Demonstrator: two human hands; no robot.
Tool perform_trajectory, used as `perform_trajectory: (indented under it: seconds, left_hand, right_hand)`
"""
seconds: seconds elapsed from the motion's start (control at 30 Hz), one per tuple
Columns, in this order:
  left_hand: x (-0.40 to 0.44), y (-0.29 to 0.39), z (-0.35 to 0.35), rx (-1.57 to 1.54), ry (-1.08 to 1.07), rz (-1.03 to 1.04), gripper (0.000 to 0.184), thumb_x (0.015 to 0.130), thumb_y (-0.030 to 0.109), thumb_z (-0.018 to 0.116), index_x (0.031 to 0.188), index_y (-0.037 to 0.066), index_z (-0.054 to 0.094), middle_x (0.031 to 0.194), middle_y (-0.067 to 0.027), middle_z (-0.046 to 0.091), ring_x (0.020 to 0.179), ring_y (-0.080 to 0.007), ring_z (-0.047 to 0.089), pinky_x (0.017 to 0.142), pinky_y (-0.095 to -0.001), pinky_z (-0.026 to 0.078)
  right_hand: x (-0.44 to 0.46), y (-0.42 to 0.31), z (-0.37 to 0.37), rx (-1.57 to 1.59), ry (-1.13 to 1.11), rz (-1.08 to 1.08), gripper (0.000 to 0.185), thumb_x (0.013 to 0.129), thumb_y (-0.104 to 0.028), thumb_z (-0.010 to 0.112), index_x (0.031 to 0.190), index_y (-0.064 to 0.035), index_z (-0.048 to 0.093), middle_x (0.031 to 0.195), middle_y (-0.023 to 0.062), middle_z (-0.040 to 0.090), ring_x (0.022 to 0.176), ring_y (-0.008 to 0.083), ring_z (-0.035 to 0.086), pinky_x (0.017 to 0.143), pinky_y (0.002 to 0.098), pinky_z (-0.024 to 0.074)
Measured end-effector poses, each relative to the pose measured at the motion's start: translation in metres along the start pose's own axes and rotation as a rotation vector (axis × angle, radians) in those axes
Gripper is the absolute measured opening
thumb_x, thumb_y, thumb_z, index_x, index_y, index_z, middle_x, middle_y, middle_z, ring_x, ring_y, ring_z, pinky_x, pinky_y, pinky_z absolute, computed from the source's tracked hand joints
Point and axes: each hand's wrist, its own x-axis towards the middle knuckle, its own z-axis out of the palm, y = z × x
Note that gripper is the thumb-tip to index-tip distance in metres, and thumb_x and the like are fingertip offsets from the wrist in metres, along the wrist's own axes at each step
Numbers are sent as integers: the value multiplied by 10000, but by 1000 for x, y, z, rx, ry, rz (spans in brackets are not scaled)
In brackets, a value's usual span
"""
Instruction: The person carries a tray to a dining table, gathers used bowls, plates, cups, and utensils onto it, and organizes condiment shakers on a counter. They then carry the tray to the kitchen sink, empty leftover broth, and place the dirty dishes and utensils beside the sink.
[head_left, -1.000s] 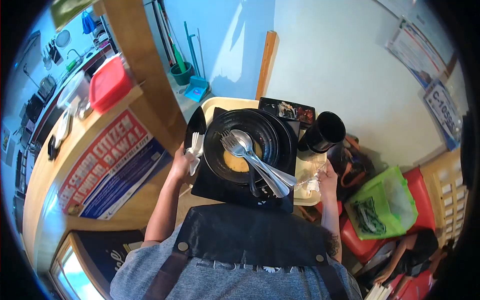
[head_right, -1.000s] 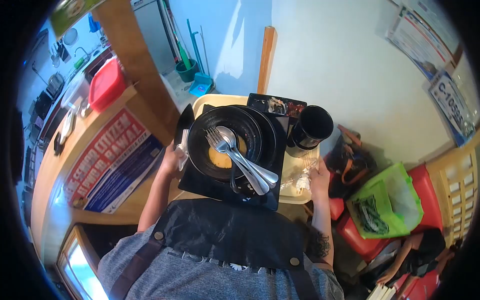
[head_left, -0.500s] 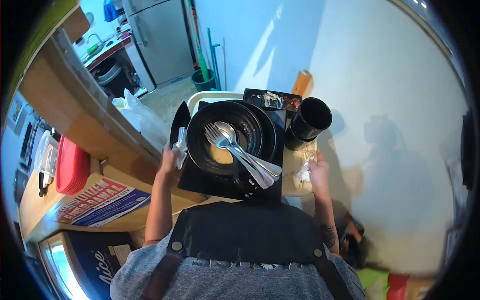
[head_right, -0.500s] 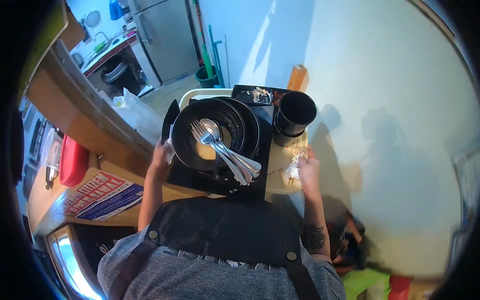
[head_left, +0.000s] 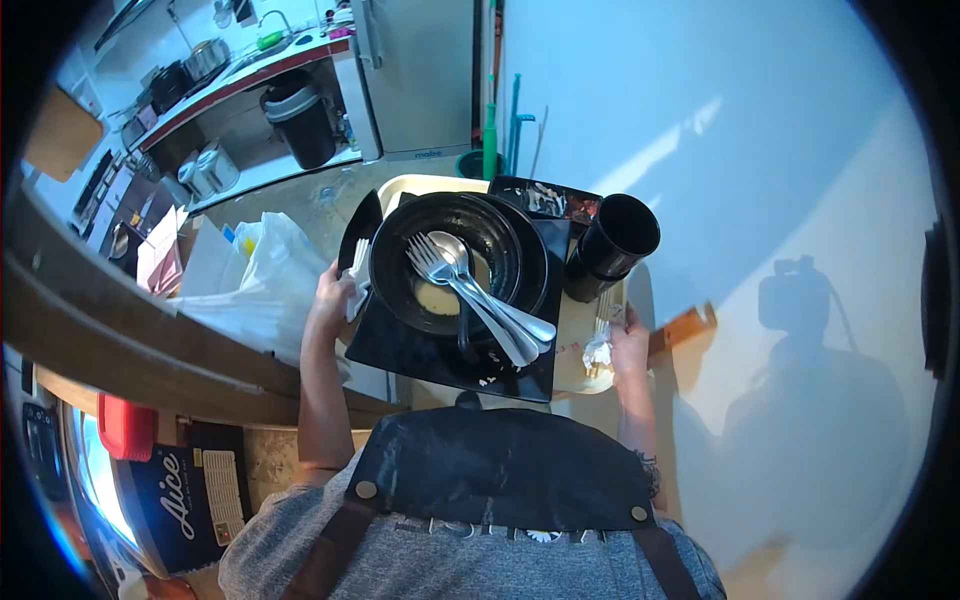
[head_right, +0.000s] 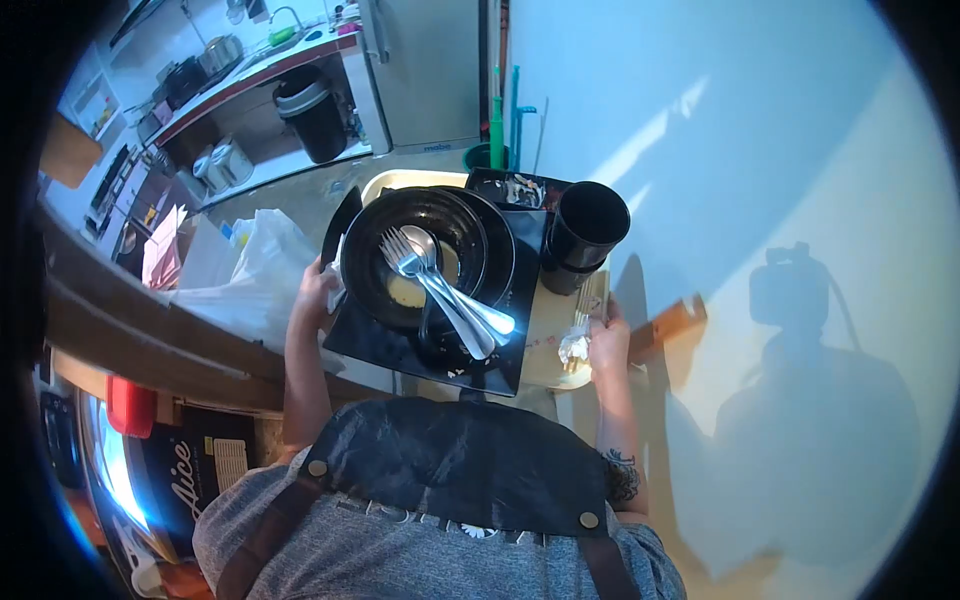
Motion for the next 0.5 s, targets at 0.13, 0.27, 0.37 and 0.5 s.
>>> perform_trajectory:
  seconds: [0.13, 0.27, 0.37, 0.5]
  left_hand:
    - [38, 21, -4, 183, 13, 143, 559, 600, 22, 415, 1153, -35, 477, 907, -93, 547, 758, -175, 491, 715, -238, 397]
    - [46, 13, -33, 157, -3, 51, 565, 624, 11, 423, 1187, -25, 453, 956, -114, 555, 801, -198, 520, 748, -251, 420]
    - [35, 29, -31, 102, 47, 37, 570, 628, 13, 427, 1196, -20, 452, 935, -111, 561, 800, -192, 517, 734, -256, 423]
    - [24, 46, -44, 86, 67, 27, 537, 623, 21, 424, 1154, -30, 477, 924, -93, 564, 764, -161, 505, 687, -243, 409]
  right_hand:
    - [65, -1, 42, 83, -56, -47, 380, 824, 13, 470, 1204, 10, 461, 1017, 73, 583, 865, 124, 549, 727, 249, 442]
    - [29, -26, 56, 42, -34, 31, 375, 807, 23, 473, 1179, -20, 492, 997, 51, 591, 824, 112, 558, 701, 238, 453]
    - [45, -21, 66, 151, -99, -59, 372, 807, 19, 474, 1171, -48, 515, 991, 31, 591, 817, 97, 554, 698, 230, 449]
    - [38, -37, 68, -161, -166, -107, 466, 775, 55, 435, 1235, -23, 449, 1034, 58, 582, 851, 129, 564, 725, 252, 453]
